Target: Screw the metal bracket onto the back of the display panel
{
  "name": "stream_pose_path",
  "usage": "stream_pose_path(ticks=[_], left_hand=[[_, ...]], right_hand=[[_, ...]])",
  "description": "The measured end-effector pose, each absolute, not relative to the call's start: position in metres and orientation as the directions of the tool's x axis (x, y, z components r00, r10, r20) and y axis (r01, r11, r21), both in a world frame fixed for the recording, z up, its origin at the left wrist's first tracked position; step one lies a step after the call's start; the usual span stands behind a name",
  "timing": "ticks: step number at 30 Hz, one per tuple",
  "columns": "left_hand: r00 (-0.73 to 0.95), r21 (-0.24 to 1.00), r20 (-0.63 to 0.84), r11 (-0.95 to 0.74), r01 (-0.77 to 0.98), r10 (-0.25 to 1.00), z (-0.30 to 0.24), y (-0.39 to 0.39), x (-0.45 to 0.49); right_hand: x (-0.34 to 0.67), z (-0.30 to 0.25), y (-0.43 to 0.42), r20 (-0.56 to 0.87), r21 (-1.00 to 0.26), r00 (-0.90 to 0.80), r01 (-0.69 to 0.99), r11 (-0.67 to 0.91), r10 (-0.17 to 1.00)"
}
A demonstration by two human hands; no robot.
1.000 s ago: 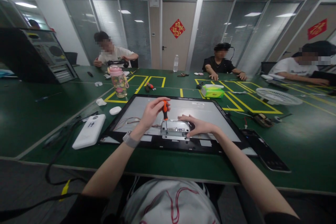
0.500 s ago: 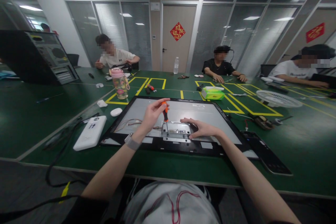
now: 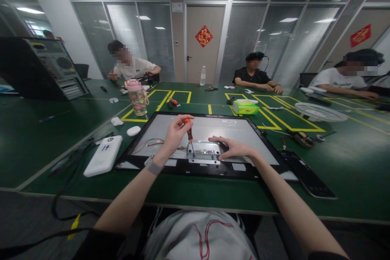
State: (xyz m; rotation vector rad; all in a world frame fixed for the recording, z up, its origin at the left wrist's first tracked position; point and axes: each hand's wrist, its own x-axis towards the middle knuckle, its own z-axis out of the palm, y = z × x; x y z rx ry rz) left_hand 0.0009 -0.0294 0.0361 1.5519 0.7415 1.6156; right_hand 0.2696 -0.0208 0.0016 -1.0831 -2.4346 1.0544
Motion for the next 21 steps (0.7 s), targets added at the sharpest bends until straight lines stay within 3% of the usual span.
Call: stream_pose_path(ticks=[6,11,17,21], left_hand=[[0.105,0.846,0.505,-0.468,-0.255,0.857,0.0348,-0.0278,0.0018],[0.031,0.815,0.578,-0.574,-0.084,0.816,0.0361,-0.0289,0.0002],[0.107,0.850,0.503,-0.469,-0.239,0.857,0.0368,-0.0282,0.0013],[0.042,0.821,0.568,-0.563,-0.099,0.822,0.0375,-0.0288,0.0011]], right_hand=[[0.2705,0.0011,-0.0201,-0.041,-0.716,-0.686,0.528,0.457,0.727],[0.2706,0.0023,-0.0208,-0.041,-0.714,-0.681,0.532,0.455,0.731],[0.2703,0.0012,-0.0201,-0.043,-0.711,-0.686,0.532,0.460,0.726],[0.2704,-0.0011,-0.0183,-0.041,-0.715,-0.683,0.530,0.456,0.729]])
